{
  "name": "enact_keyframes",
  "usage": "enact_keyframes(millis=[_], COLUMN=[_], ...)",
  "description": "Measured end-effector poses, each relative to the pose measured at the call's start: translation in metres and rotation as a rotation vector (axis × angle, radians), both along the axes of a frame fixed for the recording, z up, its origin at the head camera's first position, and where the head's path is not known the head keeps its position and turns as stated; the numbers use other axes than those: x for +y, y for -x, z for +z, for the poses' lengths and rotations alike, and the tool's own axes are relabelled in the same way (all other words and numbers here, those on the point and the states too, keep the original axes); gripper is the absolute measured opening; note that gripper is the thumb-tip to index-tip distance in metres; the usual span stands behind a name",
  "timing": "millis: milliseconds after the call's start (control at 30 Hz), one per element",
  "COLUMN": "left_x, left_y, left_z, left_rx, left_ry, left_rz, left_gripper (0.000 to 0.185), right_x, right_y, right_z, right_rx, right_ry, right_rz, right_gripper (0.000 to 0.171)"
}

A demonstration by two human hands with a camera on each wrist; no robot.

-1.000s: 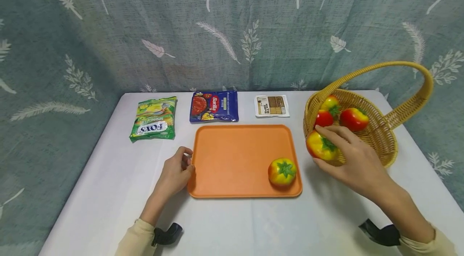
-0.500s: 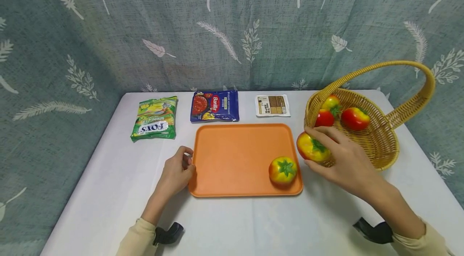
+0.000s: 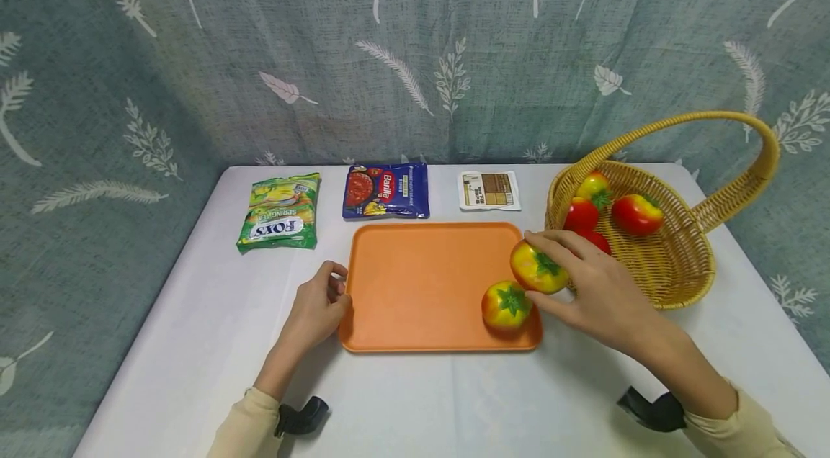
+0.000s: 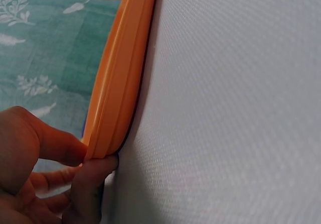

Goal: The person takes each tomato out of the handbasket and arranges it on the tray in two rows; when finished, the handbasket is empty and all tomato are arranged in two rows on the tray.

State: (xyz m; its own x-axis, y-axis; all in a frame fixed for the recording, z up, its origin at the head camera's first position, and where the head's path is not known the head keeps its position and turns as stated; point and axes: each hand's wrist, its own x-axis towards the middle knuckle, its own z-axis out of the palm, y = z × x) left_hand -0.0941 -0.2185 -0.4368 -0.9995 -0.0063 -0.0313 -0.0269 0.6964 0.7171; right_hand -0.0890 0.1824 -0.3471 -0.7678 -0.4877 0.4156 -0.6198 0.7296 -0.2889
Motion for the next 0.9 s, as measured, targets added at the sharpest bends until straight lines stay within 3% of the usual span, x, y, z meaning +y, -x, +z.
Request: enact_keyframes(millis=[433,900], left_x=[0.001,0.001], left_y=[0.0,0.0], left_z=[-0.001,0.0], left_rx=[-0.006,-0.018], left_ry=[0.006,0.008], left_rz=[0.009,0.014], left_gripper=[0.034,0.034], right_x=[-0.02,-0.038], right_y=[0.001,0.002], right_z=[-0.002,-0.006], right_rx=[-0.083,-0.073], right_ry=[-0.035,-0.039], right_rz=[0.045,0.111], right_gripper=[0.07,0.071])
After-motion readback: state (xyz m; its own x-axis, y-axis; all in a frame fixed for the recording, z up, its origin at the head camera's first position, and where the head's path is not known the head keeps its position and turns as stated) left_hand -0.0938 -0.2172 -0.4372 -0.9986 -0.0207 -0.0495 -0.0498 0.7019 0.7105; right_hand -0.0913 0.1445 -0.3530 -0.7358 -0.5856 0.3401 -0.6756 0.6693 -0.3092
